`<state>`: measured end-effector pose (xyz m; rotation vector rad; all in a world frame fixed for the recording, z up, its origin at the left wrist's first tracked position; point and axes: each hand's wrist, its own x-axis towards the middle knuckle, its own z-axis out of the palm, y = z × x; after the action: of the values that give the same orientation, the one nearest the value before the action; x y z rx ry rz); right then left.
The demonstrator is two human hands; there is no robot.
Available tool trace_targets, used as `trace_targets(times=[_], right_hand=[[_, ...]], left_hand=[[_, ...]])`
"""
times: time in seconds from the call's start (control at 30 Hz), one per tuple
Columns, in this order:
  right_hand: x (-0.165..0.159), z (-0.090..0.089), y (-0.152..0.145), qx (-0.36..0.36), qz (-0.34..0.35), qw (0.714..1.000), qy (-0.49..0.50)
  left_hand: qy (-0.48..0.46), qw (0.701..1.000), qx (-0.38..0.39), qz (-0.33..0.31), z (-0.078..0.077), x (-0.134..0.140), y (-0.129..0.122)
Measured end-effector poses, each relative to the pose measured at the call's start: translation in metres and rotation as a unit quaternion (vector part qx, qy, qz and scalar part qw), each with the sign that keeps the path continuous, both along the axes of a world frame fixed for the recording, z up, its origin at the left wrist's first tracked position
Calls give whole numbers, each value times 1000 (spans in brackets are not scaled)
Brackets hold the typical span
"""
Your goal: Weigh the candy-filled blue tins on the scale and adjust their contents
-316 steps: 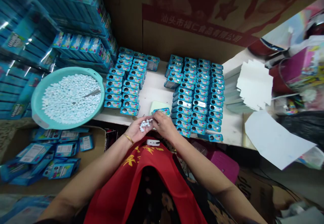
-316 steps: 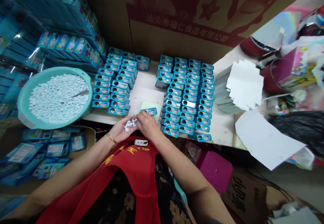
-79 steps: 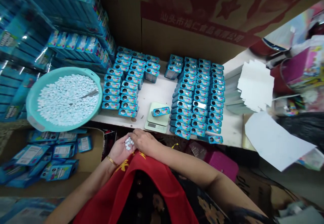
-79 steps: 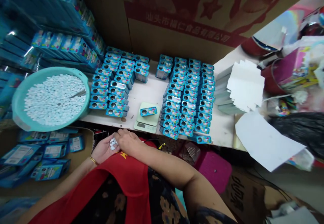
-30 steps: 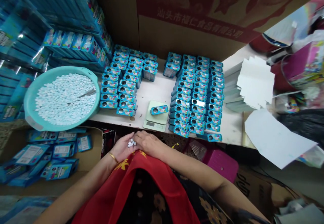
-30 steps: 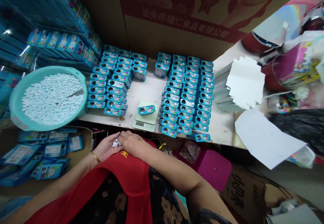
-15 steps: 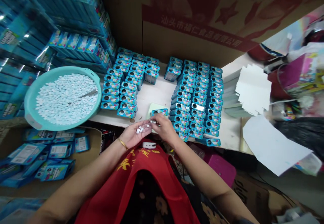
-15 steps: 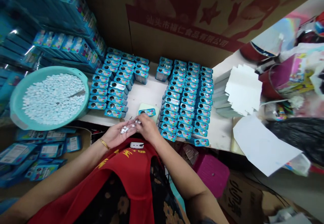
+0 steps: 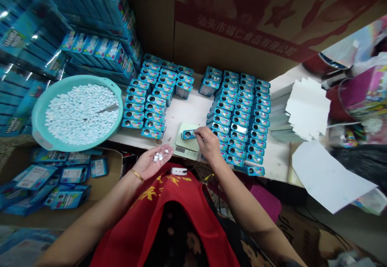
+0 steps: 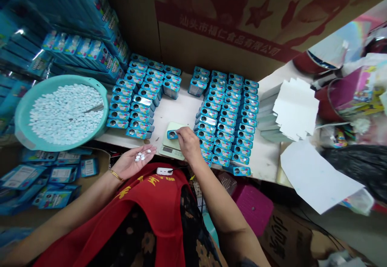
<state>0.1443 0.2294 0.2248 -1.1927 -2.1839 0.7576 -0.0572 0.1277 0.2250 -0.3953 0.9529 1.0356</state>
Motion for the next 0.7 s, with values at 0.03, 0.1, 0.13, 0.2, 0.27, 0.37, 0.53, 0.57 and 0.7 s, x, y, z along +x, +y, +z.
trace_targets(times=[0.03,0.1,0.13,0.2,0.27,0.37,0.53,0.57,0.7], right_hand=[[6,3,-1,9,-22,1000,9],[18,6,-3,24,-66,997,17],[24,6,-3,30,-85,996,20],[34,5,-3,38,-118,992,20],[42,3,-2,43,-143,989,21],[45,1,0,46,-159,986,33],[40,-2,2,38,-137,989,40],[39,-3,3,31,-126,991,35],[37,-8,4,15,-66,998,-4]], left_hand=[[1,1000,-8,7,-2,-5,-5],[11,999,-23,24,-8,-14,-15],[19,999,-30,31,-11,-18,-20],[35,998,-38,43,-16,-26,-28],[49,997,-42,48,-21,-31,-35],[57,997,-28,50,-24,-35,-41],[58,997,-1,42,-25,-33,-44],[58,998,-2,39,-25,-32,-44],[57,998,-8,34,-19,-30,-42]])
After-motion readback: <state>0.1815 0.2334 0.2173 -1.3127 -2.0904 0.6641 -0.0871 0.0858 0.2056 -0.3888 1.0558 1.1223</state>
